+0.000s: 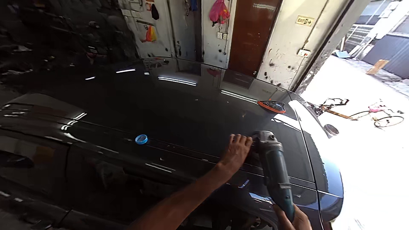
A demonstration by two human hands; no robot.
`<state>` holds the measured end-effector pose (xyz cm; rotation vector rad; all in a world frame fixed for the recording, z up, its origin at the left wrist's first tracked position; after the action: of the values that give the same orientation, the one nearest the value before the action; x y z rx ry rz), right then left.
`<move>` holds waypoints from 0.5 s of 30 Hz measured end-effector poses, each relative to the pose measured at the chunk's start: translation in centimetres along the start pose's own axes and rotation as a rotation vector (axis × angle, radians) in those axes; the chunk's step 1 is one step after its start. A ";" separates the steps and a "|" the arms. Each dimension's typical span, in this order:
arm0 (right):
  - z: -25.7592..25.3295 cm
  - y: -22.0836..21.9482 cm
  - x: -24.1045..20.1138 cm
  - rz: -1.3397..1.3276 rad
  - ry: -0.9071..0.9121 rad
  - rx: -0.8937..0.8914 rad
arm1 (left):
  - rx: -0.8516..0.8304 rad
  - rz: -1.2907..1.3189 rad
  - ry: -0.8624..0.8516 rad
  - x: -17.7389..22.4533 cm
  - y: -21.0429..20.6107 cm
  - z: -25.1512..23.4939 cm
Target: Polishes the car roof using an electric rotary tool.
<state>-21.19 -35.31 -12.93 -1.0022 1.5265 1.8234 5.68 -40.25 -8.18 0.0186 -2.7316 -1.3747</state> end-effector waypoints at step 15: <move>-2.4 -10.4 -8.5 0.161 0.178 -0.345 | -0.130 -0.428 0.332 -14.3 5.2 5.7</move>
<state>-7.61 -35.22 -12.00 -1.2604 1.4588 2.2152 19.60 -31.95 -8.39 0.7880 -2.4389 -1.4755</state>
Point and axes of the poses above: each hand's wrist, its own z-axis away from the middle knuckle, its own y-axis out of the back of the hand, x = y × z, the point moved 6 cm from there along -z, towards the middle knuckle, and after that the axes turned 14 degrees about x, right-handed, at the moved point
